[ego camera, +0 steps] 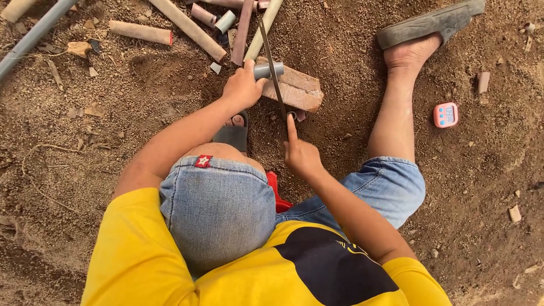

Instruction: The person sits on the ground and uses a handheld hacksaw blade to cut through a PVC pipe supported by a brick.

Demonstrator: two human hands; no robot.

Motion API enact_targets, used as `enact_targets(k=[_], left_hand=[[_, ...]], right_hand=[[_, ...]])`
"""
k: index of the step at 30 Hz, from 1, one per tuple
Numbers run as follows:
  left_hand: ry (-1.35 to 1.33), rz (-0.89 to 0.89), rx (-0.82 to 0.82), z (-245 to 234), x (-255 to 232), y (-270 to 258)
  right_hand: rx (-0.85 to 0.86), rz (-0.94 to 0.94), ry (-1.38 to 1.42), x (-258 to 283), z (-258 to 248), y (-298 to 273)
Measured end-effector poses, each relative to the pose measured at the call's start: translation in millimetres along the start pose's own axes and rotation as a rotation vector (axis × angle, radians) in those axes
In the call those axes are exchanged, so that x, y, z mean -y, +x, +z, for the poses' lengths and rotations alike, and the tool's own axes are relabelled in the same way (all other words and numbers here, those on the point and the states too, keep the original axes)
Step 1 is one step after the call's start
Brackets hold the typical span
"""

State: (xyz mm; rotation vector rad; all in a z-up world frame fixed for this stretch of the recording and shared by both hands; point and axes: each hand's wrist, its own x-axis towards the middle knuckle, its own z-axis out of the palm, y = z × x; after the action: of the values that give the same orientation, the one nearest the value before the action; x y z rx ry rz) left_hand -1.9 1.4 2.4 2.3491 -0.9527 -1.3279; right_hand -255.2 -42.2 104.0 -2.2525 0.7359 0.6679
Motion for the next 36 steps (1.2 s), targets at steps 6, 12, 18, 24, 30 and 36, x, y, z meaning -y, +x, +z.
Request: enact_targets(k=[6, 12, 18, 24, 30, 36], left_hand=[[-0.039, -0.024, -0.009, -9, -9, -9], [-0.028, -0.009, -0.052, -6, -8, -7], [-0.031, -0.032, -0.001, -6, -8, -6], [-0.029, -0.015, -0.027, -6, -8, -10], [0.014, -0.014, -0.025, -4, -6, -5], [0.036, 0.023, 0.009, -5, -3, -3]], right_hand=[[-0.054, 0.016, -0.138, -35, 60, -49], [-0.075, 0.062, -0.144, -15, 10, 12], [-0.063, 0.061, -0.056, -27, 44, -21], [0.096, 0.121, -0.05, -47, 73, -44], [-0.024, 0.083, -0.087, -19, 19, 16], [0.167, 0.094, 0.019, -47, 63, -28]])
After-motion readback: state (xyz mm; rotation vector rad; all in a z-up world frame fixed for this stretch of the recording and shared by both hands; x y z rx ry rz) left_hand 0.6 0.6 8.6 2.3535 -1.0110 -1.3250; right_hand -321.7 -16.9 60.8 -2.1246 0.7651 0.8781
